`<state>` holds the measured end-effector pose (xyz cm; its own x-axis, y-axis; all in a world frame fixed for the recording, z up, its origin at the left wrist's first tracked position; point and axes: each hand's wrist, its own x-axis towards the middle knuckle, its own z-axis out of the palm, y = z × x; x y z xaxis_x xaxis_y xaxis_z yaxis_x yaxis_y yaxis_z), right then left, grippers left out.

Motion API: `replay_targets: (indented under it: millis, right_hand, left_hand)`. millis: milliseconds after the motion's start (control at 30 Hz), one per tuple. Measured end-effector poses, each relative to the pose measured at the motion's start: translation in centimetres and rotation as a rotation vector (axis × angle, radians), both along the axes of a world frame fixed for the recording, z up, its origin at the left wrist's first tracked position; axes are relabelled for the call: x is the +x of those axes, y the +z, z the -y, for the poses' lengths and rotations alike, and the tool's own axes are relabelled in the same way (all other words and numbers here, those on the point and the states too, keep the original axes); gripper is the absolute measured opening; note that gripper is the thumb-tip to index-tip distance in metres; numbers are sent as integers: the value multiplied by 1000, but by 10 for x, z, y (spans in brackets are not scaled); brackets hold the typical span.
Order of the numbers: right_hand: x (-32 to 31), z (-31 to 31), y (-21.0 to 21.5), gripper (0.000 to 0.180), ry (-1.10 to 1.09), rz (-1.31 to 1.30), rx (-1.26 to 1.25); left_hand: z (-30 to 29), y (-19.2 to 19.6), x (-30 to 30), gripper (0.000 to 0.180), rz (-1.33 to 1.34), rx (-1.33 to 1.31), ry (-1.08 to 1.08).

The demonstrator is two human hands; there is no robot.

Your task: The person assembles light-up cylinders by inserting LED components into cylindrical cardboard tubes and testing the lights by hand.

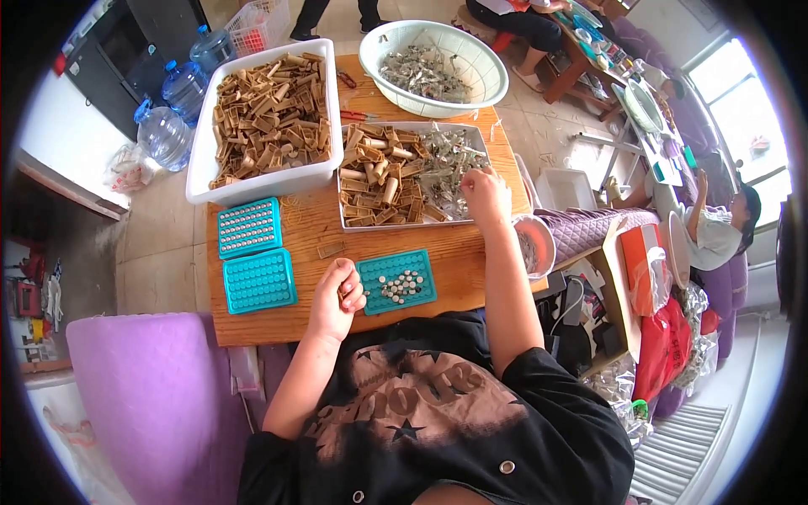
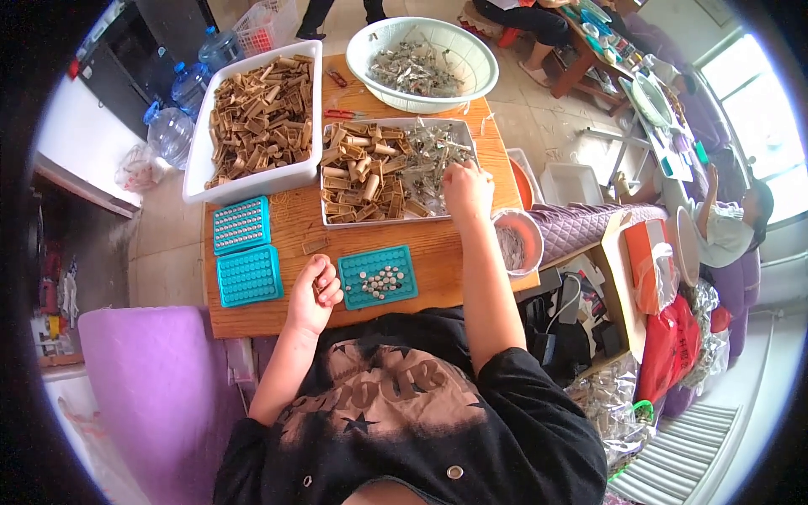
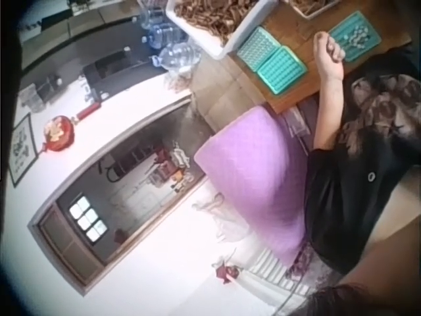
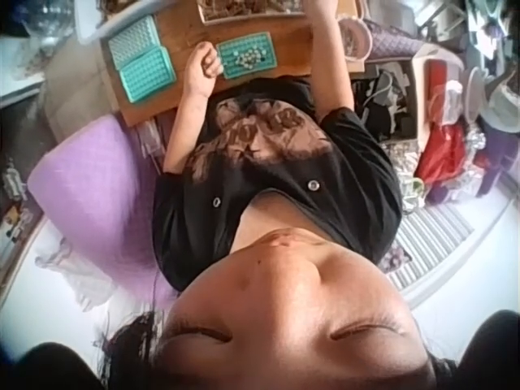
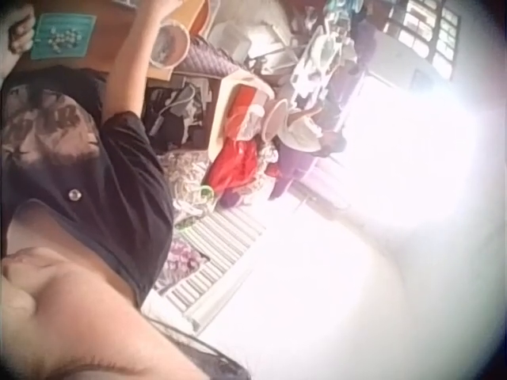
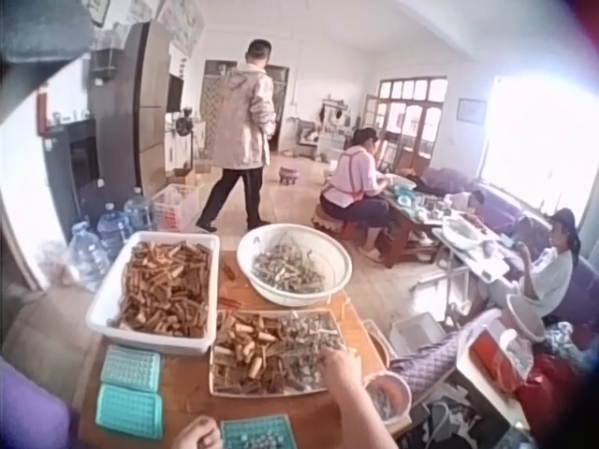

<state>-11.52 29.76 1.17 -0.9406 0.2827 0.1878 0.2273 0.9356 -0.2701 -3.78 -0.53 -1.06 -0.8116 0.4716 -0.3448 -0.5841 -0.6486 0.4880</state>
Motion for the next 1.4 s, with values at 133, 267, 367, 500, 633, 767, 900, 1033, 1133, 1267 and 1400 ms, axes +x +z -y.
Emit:
replay_targets:
  millis: [133,267,367,500,633,767,900,1033,1133,1267,1400]
  right_hand:
    - [-7,-9,12,6,43,-352,-340]
    - [-2,-12,30,5,50,-421,-1017]
    - [13,13,49,5,184,-356,-1189]
    - [45,50,50,4,312,-148,-1259]
    - [77,88,45,6,398,9,-1390]
    - [89,90,38,9,370,125,-1537]
    - [97,72,37,16,447,355,-1474]
    - [102,69,35,16,404,309,-1325]
    - [101,72,52,15,553,238,-1061]
    - [100,83,63,18,847,80,-892]
    - [103,100,68,18,911,-26,-955]
  left_hand:
    - [3,-2,5,12,61,11,4]
    - [-1,4,6,11,91,8,-34]
    - [-3,2,5,11,-89,-197,-78]
    - [-15,28,-4,19,-187,-301,-31]
    - [-28,45,-7,21,-202,-231,-147]
    - [-20,30,-3,19,-288,-372,-91]
    - [2,26,-3,17,-406,-499,-91]
    - [18,38,0,16,-510,-607,-332]
    - [20,46,5,21,-559,-625,-611]
    - [12,56,7,31,-797,-881,-649]
    - [2,54,13,26,-597,-616,-291]
